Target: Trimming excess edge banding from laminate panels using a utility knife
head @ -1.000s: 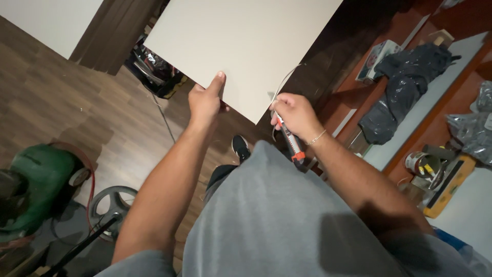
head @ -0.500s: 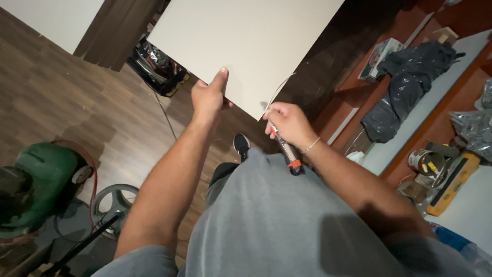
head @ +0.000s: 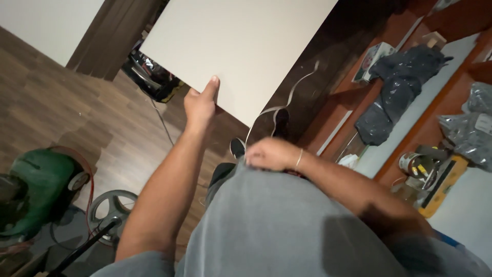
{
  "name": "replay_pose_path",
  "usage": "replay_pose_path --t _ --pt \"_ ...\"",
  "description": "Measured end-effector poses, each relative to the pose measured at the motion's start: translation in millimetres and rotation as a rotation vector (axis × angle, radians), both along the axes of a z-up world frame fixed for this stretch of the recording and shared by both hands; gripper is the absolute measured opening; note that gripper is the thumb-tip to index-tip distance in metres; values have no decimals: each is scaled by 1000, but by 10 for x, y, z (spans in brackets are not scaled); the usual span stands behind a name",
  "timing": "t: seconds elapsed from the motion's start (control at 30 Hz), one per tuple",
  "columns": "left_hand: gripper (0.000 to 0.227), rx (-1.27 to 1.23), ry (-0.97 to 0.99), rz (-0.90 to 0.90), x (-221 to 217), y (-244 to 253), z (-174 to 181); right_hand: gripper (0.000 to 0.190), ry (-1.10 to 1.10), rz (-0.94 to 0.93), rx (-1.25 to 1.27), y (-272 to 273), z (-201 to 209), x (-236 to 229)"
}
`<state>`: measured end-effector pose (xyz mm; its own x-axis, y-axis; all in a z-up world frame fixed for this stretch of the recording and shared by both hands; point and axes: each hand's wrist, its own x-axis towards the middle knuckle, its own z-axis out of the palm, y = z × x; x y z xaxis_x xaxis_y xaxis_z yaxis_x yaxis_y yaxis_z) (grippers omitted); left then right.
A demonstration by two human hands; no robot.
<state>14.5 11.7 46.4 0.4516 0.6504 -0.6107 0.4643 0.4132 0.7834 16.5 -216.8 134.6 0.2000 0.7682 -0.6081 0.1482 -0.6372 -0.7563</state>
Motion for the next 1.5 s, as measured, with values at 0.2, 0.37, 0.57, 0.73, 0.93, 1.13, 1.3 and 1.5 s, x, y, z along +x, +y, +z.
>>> replay_pose_path --t 0.2,0.37,0.57,0.73,0.93,1.13,1.3,1.5 --pt "101 497 128 -53 -57 14 152 24 313 -355 224 -645 -206 657" --pt "92 1267 33 -278 57 34 791 18 80 -1346 322 -1510 -746 1895" --pt "74 1347 216 -608 512 -13 868 11 137 -1412 198 -1601 -706 2620" --pt "87 1216 402 -685 842 -148 1015 18 -47 -1147 213 -1365 -336 3189" --pt "92 1168 459 -686 961 -180 1032 19 -271 -830 164 -1241 -284 3835" --pt "96 1202 460 -669 913 -133 873 17 -397 -575 9 -1145 -41 4083" --pt "94 1227 425 -650 918 -142 873 20 -465 -403 -65 -1050 287 4177" --pt "94 1280 418 -660 868 -88 778 22 -561 -273 -99 -1005 375 4261"
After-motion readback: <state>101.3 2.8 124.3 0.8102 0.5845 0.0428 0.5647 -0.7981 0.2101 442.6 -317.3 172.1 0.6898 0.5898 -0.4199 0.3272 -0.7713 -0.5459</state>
